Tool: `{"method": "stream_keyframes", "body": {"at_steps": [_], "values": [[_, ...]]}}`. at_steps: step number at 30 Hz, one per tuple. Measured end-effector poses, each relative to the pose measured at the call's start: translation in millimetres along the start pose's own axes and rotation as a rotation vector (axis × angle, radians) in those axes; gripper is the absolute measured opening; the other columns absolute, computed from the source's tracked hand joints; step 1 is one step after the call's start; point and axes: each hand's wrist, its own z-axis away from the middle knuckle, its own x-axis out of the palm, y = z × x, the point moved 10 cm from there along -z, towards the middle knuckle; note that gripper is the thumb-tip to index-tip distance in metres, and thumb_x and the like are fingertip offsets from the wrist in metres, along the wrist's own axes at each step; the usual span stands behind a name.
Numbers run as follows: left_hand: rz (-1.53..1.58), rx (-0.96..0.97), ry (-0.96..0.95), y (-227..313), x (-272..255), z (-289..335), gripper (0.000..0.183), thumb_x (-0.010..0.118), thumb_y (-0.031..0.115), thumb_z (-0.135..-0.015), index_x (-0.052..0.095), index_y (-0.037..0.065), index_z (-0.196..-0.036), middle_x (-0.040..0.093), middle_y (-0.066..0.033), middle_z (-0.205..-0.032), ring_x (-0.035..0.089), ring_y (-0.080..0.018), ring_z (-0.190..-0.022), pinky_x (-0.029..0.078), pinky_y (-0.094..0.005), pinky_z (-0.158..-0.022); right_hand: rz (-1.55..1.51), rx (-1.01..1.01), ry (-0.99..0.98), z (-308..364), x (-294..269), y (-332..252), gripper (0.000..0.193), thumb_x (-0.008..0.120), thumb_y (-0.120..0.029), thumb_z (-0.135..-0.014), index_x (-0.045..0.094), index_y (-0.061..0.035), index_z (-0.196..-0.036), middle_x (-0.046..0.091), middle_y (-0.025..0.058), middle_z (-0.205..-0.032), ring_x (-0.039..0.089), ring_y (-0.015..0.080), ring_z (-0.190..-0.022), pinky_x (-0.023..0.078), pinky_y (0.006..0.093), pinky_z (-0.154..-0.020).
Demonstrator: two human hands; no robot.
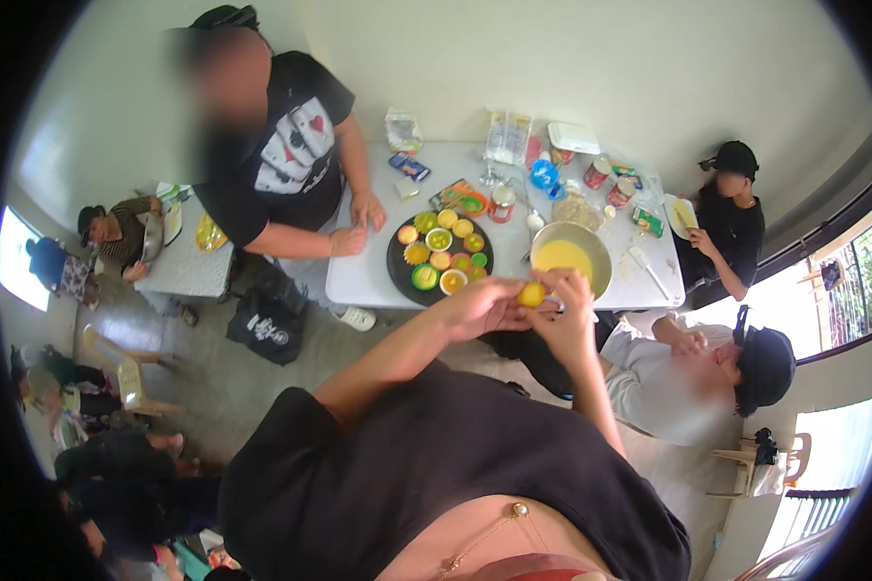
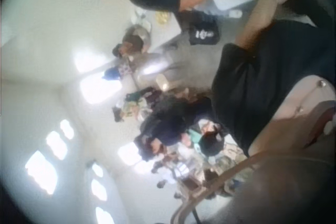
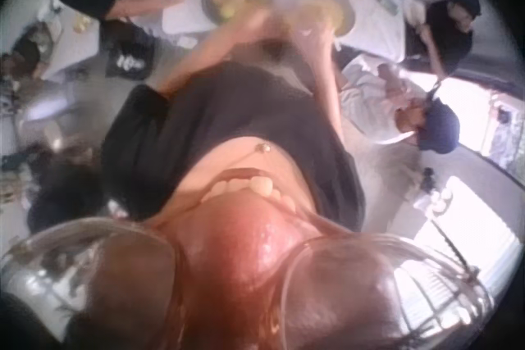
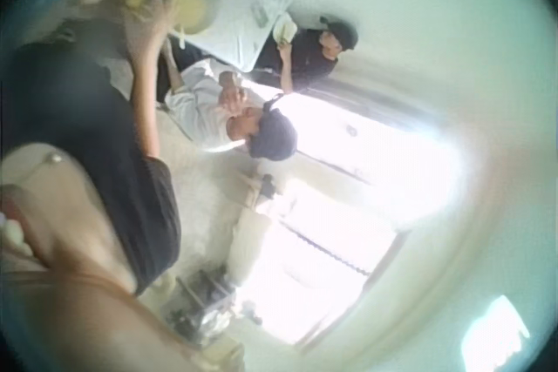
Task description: The person assembles small food items by pressing green and yellow plastic molds together to form round shapes. They then place these items into white styrofoam containers. The person moves between two tables in a room with other people, handling the molds and containers by hand.
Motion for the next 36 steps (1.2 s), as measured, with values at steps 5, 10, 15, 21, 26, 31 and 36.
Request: {"method": "stream_keyframes", "body": {"at_steps": [5,10,15,21,26,31,36], "values": [[-0.023,0.108,0.079,18,22,18,0.039,0.034,0.028,-0.098,0.044,0.005,-0.128,0.056,-0.011,-0.122,0.056,-0.0166,-0.107,0.044,-0.0339,-0.09,0.131,-0.12,0.045,-6,-19,-22,0.044,0.076,-0.017,-0.059,0.065,-0.0127,-0.102,0.057,0.0023,-0.097,0.052,0.022,-0.095,0.037,0.0368,-0.083],[0.035,0.143,0.165,14,18,38,0.046,0.027,0.035,-0.098,0.043,0.004,-0.128,0.053,-0.0104,-0.125,0.052,-0.0184,-0.113,0.038,-0.0375,-0.096,0.083,-0.208,0.067,-2,-5,-37,0.039,0.078,-0.022,-0.06,0.066,-0.0133,-0.096,0.056,0.0018,-0.099,0.051,0.0221,-0.094,0.035,0.0382,-0.084],[0.104,0.16,0.122,22,21,54,0.049,0.032,0.042,-0.096,0.041,0.007,-0.13,0.051,-0.0128,-0.128,0.049,-0.0233,-0.117,0.035,-0.0403,-0.1,0.005,-0.182,0.046,-2,9,-44,0.036,0.077,-0.019,-0.059,0.067,-0.0131,-0.094,0.054,0.0032,-0.103,0.05,0.0226,-0.096,0.036,0.038,-0.084],[0.171,0.163,-0.054,43,18,71,0.048,0.031,0.04,-0.097,0.041,0.007,-0.129,0.051,-0.0126,-0.127,0.049,-0.0211,-0.117,0.036,-0.041,-0.099,-0.19,-0.118,0.116,-19,14,-55,0.032,0.073,-0.01,-0.06,0.068,-0.0097,-0.092,0.051,0.0068,-0.107,0.05,0.0252,-0.102,0.04,0.0375,-0.087],[0.183,0.139,-0.174,60,8,76,0.044,0.03,0.033,-0.098,0.038,0.006,-0.132,0.046,-0.0148,-0.133,0.047,-0.0217,-0.12,0.036,-0.0408,-0.101,-0.238,-0.079,0.149,-30,35,-66,0.032,0.072,-0.007,-0.061,0.068,-0.0072,-0.093,0.051,0.0083,-0.107,0.051,0.0251,-0.103,0.042,0.0359,-0.088],[0.244,0.104,-0.179,83,-21,99,0.043,0.031,0.029,-0.099,0.036,0.006,-0.134,0.043,-0.0161,-0.135,0.045,-0.0222,-0.123,0.036,-0.0406,-0.103,-0.387,0.008,0.137,-44,78,-70,0.032,0.073,-0.01,-0.064,0.066,-0.0023,-0.094,0.051,0.0092,-0.108,0.052,0.0233,-0.104,0.041,0.0339,-0.09],[0.231,0.093,-0.222,114,-48,116,0.042,0.036,0.029,-0.098,0.036,0.005,-0.133,0.042,-0.014,-0.136,0.044,-0.0223,-0.123,0.037,-0.0412,-0.102,-0.667,0.108,0.179,-62,123,-72,0.036,0.075,-0.017,-0.066,0.066,-0.0043,-0.098,0.05,0.008,-0.108,0.05,0.0224,-0.103,0.039,0.034,-0.092]]}}
